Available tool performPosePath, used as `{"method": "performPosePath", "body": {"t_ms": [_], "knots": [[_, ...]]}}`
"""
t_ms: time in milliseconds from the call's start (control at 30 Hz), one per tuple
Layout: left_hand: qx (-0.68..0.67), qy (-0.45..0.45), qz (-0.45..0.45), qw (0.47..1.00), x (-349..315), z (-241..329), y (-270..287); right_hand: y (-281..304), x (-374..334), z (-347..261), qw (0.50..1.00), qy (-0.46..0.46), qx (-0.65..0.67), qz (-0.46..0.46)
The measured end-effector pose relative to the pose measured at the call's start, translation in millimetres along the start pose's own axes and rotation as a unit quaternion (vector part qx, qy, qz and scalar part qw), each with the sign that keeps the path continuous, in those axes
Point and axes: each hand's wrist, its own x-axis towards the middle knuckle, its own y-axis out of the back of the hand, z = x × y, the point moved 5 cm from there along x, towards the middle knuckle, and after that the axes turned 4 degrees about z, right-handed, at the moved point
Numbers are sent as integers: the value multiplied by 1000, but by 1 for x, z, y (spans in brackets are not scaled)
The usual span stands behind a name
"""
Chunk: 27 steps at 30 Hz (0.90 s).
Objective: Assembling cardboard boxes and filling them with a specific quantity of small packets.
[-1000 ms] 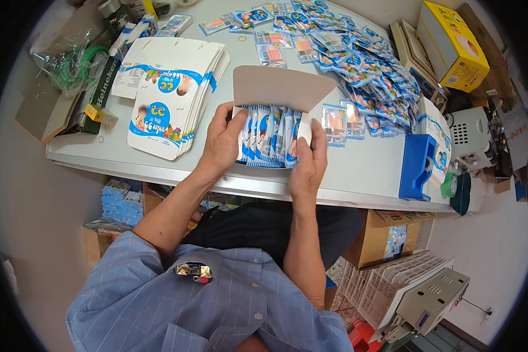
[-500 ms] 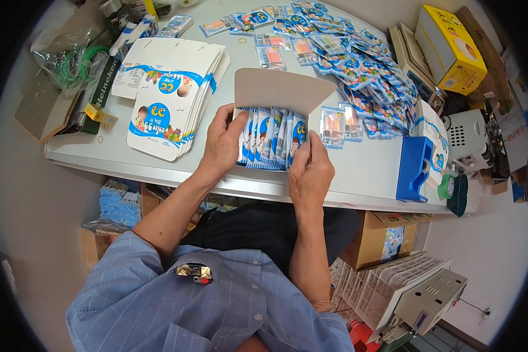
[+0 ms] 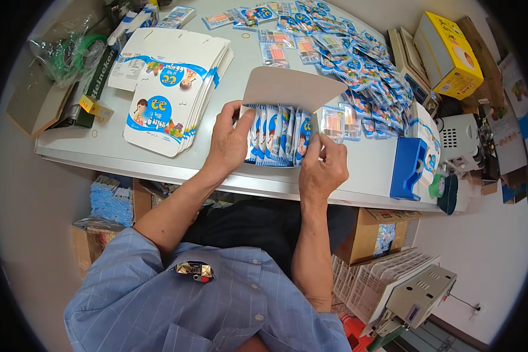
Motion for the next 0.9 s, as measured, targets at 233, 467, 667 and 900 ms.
{"method": "performPosePath", "body": {"t_ms": [233,467,667,900], "knots": [[18,-8,5,1000,-2,0,-3,-5,6,-2,995,89,4,-44],[16,-5,6,1000,-1,-2,0,9,24,-20,961,159,38,-223],[6,-21,-7,1000,-1,3,-1,-17,19,33,908,-197,205,-308],[-12,-27,-11,1000,-1,8,-1,-45,24,37,833,-198,395,-333]]}}
